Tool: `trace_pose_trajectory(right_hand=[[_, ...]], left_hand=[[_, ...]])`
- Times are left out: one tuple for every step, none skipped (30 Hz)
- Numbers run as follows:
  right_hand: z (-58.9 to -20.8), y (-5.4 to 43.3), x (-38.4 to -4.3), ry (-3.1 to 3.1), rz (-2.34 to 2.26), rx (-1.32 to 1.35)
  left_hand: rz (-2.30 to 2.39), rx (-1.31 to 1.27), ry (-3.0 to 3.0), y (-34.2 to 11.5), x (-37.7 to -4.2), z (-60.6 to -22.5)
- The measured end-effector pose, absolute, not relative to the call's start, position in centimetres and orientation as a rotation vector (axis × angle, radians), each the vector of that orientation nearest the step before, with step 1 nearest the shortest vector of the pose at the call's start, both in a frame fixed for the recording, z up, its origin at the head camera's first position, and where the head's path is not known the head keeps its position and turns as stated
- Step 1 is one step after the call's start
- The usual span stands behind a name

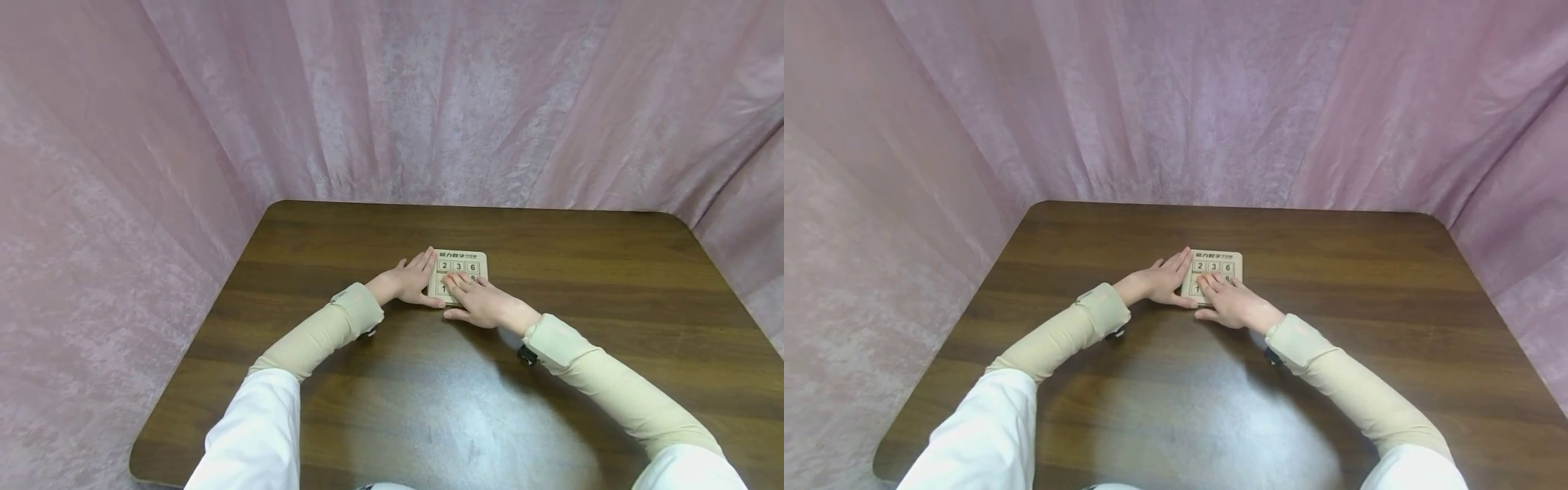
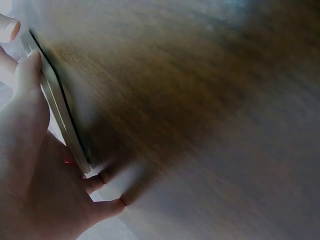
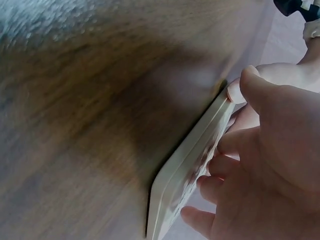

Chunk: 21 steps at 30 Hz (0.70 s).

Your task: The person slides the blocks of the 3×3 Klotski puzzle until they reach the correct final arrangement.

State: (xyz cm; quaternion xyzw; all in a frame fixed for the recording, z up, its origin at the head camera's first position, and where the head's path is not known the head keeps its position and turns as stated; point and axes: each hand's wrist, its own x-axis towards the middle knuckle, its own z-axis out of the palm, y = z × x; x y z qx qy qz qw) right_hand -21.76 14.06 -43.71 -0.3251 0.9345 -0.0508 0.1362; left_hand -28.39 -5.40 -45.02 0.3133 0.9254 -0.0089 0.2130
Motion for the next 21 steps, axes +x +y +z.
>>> trace_pose_trajectory(right_hand=[[-43.7,14.0,-21.8,2.708,-0.147,-0.940],[-43.8,14.0,-21.9,2.710,-0.147,-0.940],[-43.8,14.0,-21.9,2.713,-0.148,-0.939],[-43.8,14.0,-22.0,2.718,-0.147,-0.940],[-43.8,13.9,-22.0,2.720,-0.150,-0.937],[-43.8,13.9,-22.1,2.722,-0.152,-0.937],[-43.7,13.9,-22.1,2.726,-0.153,-0.935],[-43.7,14.0,-22.2,2.728,-0.156,-0.934],[-43.7,14.0,-22.2,2.730,-0.157,-0.932],[-43.7,14.0,-22.3,2.735,-0.157,-0.933],[-43.7,14.0,-22.4,2.736,-0.159,-0.931],[-43.7,14.1,-22.4,2.739,-0.158,-0.933],[-43.7,14.1,-22.5,2.740,-0.158,-0.932],[-43.8,14.1,-22.5,2.742,-0.159,-0.933],[-43.9,14.1,-22.6,2.745,-0.159,-0.935],[-43.9,14.1,-22.7,2.747,-0.159,-0.934],[-43.9,14.0,-22.7,2.747,-0.160,-0.930],[-43.9,14.0,-22.8,2.747,-0.162,-0.926],[-43.9,14.0,-22.8,2.746,-0.163,-0.922],[-44.0,14.0,-22.9,2.747,-0.162,-0.922],[-44.0,13.9,-22.9,2.746,-0.165,-0.922]], left_hand=[[-0.029,0.868,2.569,-5.4,-28.4,-45.1],[-0.035,0.867,2.569,-5.4,-28.4,-45.1],[-0.041,0.866,2.568,-5.4,-28.4,-45.1],[-0.047,0.864,2.566,-5.4,-28.5,-45.1],[-0.055,0.864,2.567,-5.4,-28.5,-45.2],[-0.064,0.863,2.566,-5.4,-28.5,-45.2],[-0.068,0.862,2.567,-5.3,-28.5,-45.2],[-0.073,0.861,2.567,-5.3,-28.5,-45.2],[-0.074,0.861,2.567,-5.3,-28.6,-45.2],[-0.076,0.863,2.567,-5.3,-28.5,-45.1],[-0.076,0.864,2.567,-5.3,-28.5,-45.1],[-0.076,0.865,2.566,-5.3,-28.5,-45.2],[-0.077,0.865,2.565,-5.3,-28.6,-45.2],[-0.077,0.865,2.563,-5.3,-28.6,-45.2],[-0.078,0.865,2.563,-5.3,-28.6,-45.2],[-0.081,0.864,2.561,-5.3,-28.6,-45.2],[-0.083,0.862,2.561,-5.3,-28.6,-45.3],[-0.085,0.863,2.562,-5.3,-28.6,-45.3],[-0.084,0.863,2.563,-5.3,-28.6,-45.4],[-0.083,0.863,2.564,-5.3,-28.5,-45.4],[-0.082,0.862,2.565,-5.3,-28.5,-45.4]])
